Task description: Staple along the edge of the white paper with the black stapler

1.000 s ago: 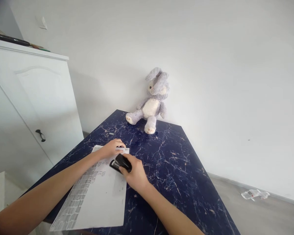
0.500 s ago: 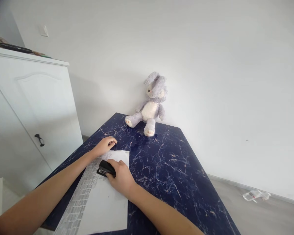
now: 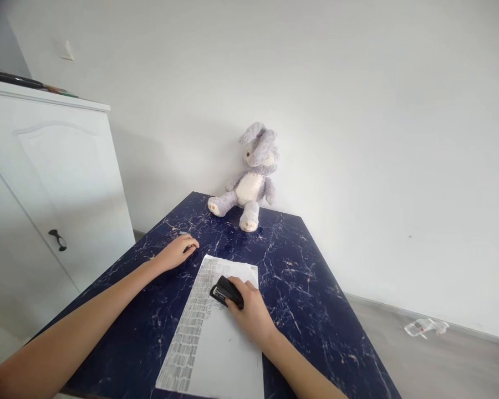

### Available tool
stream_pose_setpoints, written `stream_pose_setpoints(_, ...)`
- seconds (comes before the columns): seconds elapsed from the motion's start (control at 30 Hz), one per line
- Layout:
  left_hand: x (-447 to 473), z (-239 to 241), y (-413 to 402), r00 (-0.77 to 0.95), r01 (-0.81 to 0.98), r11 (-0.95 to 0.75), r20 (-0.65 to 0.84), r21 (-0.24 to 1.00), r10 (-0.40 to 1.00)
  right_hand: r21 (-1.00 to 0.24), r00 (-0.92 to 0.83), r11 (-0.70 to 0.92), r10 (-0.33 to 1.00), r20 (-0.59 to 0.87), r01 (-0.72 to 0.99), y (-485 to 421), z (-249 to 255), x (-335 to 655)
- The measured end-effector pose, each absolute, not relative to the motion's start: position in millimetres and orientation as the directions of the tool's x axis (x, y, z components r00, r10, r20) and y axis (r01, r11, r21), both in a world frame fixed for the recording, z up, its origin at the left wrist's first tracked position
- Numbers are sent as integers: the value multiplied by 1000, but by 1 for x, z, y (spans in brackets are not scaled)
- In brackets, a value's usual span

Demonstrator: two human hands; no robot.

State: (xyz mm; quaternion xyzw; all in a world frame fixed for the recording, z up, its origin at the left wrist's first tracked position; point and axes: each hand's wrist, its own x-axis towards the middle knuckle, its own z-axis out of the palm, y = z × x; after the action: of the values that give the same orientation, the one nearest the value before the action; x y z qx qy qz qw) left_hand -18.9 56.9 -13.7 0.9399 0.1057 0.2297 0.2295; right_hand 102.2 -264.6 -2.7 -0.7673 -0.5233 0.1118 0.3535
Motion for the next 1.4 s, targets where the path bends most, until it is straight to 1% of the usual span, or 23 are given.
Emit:
stream_pose_setpoints(0.13, -16, -5, 25, 919, -59, -876, 368, 479, 140, -646, 430, -216, 882, 193, 733, -271, -4, 108)
stream_pose_setpoints(0.27, -16, 1, 0, 936, -240, -840, 346, 486, -67, -663, 392, -161, 895, 214, 731, -273, -7, 112)
stream_pose_setpoints(0.33, -15, 2, -7, 936, -254, -843, 340, 475, -91, -691, 373, -95, 889, 264, 717, -275, -1, 118)
stream_pose_setpoints(0.37, -14, 1, -9, 937, -243, -851, 338, 466, -82, -709, 385, -55, 867, 315, 703, -277, 6, 123)
stream_pose_setpoints(0.43, -11, -3, -11, 941, -208, -868, 334, 451, -52, -733, 467, 24, 757, 457, 680, -279, 25, 136)
stream_pose_setpoints(0.5, -8, -9, -12, 944, -187, -878, 327, 440, -38, -721, 565, 75, 568, 599, 689, -282, 48, 149)
stream_pose_setpoints(0.53, -6, -12, -13, 946, -183, -882, 322, 434, -38, -703, 591, 74, 482, 647, 708, -283, 58, 154)
stream_pose_setpoints(0.57, -5, -15, -13, 948, -181, -887, 317, 424, -42, -683, 597, 54, 439, 672, 729, -284, 66, 157)
stream_pose_setpoints(0.6, -4, -18, -12, 950, -178, -894, 309, 411, -48, -666, 583, 23, 462, 668, 745, -284, 70, 158)
stream_pose_setpoints(0.63, -3, -20, -12, 954, -174, -902, 296, 395, -54, -652, 549, -7, 546, 633, 758, -284, 70, 157)
stream_pose_setpoints(0.7, -3, -23, -12, 960, -156, -919, 276, 363, -53, -628, 403, -28, 788, 465, 778, -282, 61, 150)
stream_pose_setpoints(0.73, -3, -23, -12, 961, -148, -926, 273, 348, -50, -619, 305, -13, 878, 368, 785, -280, 54, 144)
stream_pose_setpoints(0.77, -3, -23, -13, 960, -140, -932, 275, 334, -46, -613, 217, 10, 931, 295, 790, -279, 45, 139)
stream_pose_setpoints(0.8, -3, -22, -14, 959, -133, -938, 279, 320, -41, -610, 161, 26, 955, 249, 792, -278, 37, 135)
stream_pose_setpoints(0.87, -1, -20, -19, 958, -115, -948, 284, 298, -26, -608, 131, 33, 966, 224, 793, -276, 24, 131)
stream_pose_setpoints(1.07, 30, -10, -45, 953, -23, -965, 297, 260, 57, -598, 133, 45, 959, 251, 800, -279, 13, 137)
stream_pose_setpoints(1.13, 46, -9, -52, 952, -62, -954, 306, 292, 32, -597, 145, 40, 955, 258, 801, -279, 11, 137)
stream_pose_setpoints(1.23, 64, -13, -57, 951, -156, -921, 306, 358, -42, -599, 176, 25, 945, 274, 800, -279, 9, 134)
stream_pose_setpoints(1.33, 68, -25, -56, 960, -201, -909, 259, 365, -108, -615, 188, 36, 937, 296, 788, -282, 11, 135)
stream_pose_setpoints(1.4, 64, -33, -54, 962, -219, -906, 234, 362, -139, -651, 204, 47, 930, 305, 758, -287, 16, 142)
